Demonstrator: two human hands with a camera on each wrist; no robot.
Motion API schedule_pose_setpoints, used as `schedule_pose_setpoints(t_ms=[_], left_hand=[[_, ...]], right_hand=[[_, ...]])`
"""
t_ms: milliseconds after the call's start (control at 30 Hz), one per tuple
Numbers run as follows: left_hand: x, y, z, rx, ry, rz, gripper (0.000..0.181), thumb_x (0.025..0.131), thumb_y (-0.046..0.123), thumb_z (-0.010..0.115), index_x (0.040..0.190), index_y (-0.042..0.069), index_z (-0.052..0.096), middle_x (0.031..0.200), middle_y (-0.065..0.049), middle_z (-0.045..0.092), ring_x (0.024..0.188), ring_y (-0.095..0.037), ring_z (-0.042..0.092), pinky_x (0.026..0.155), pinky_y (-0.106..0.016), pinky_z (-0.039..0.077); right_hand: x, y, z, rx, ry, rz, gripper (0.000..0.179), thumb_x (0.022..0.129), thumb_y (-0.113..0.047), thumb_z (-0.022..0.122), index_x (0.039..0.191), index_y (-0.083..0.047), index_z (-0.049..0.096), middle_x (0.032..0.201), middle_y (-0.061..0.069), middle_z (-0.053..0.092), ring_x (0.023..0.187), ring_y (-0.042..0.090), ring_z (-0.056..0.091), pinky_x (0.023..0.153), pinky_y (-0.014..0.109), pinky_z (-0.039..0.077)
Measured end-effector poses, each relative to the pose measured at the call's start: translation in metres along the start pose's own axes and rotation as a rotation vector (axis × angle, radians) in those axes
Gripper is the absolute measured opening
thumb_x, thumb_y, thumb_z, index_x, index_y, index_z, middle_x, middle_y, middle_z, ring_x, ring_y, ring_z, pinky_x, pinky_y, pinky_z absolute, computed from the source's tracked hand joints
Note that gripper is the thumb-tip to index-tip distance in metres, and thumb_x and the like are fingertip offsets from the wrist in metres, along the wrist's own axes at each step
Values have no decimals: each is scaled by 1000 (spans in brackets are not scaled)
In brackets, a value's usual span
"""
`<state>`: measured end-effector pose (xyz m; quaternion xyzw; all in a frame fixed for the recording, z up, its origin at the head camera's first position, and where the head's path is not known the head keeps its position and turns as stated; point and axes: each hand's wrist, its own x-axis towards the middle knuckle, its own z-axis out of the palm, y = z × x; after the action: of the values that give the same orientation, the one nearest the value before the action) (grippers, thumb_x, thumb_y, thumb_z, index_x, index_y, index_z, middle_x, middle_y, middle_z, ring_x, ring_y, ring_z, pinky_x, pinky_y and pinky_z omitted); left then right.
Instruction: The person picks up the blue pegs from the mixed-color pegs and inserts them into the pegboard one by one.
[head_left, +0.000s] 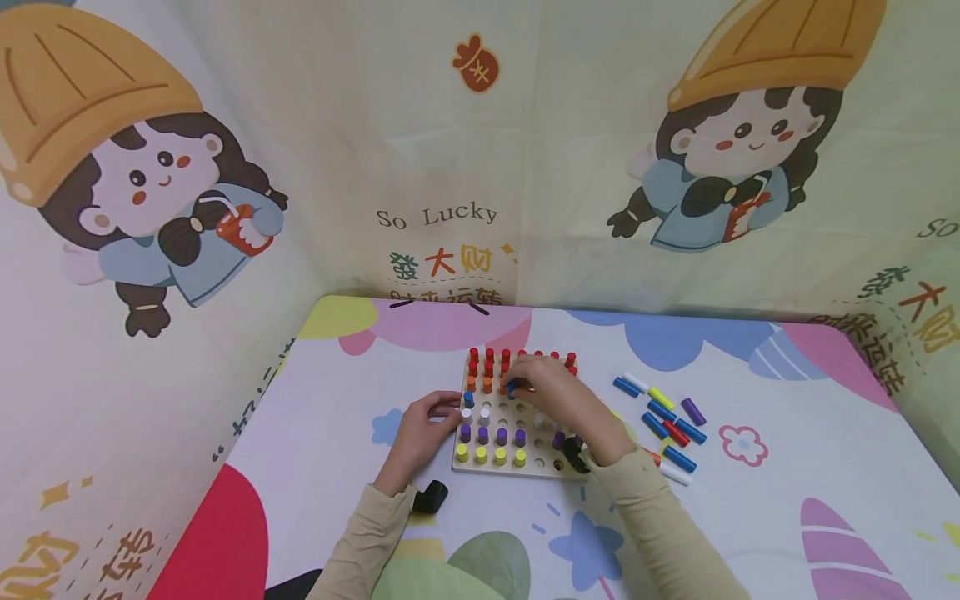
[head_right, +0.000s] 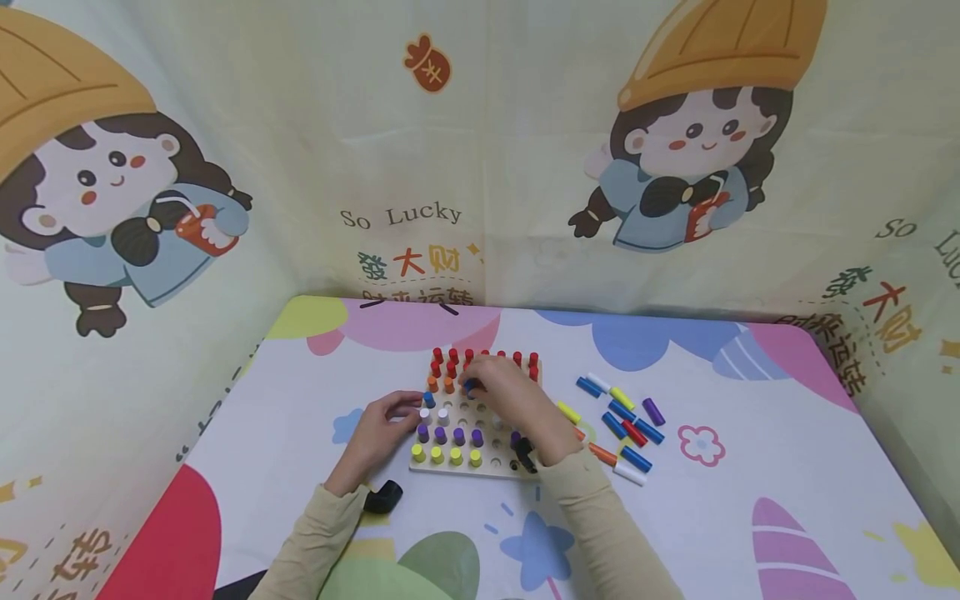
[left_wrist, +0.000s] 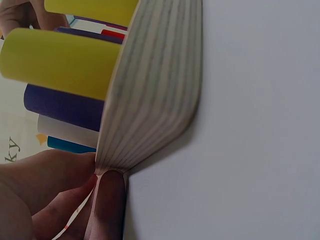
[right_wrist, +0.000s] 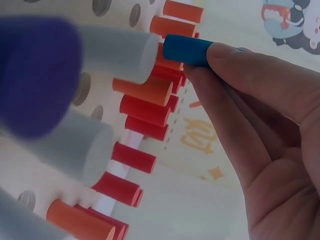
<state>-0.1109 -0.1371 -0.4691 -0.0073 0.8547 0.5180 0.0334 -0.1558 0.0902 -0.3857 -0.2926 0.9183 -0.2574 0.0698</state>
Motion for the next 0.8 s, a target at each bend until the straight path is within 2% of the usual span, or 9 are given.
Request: schedule_pose_setpoints(t_ms=[300, 533, 800], left_hand=[[0, 0, 0, 0, 1, 2, 29, 93, 13, 67, 121, 7, 67, 110, -8, 73, 99, -20, 69, 86, -39, 57], [0, 1, 0, -4, 1, -8, 29, 93, 12, 67, 121, 7, 68, 110, -8, 73, 98, -19, 69, 86, -38, 57], [-1, 0, -1, -19, -3, -9, 29, 93, 13, 68, 121, 7, 68, 111, -9, 73, 99, -20, 69, 86, -39, 57]], right_hand=[[5, -3, 6, -8, -8, -23, 22, 85, -4, 76, 107, -7, 74, 105, 4, 72, 99, 19, 66, 90, 35, 56], [11, -8, 10, 19, -57, 21, 23, 85, -3, 76, 108, -6, 75, 105, 4, 70, 99, 19, 65, 92, 35, 55], [14, -12, 13, -26, -63, -45, 20, 86, -4, 75, 106, -6, 74, 104, 4, 71, 99, 19, 66, 92, 35, 55]])
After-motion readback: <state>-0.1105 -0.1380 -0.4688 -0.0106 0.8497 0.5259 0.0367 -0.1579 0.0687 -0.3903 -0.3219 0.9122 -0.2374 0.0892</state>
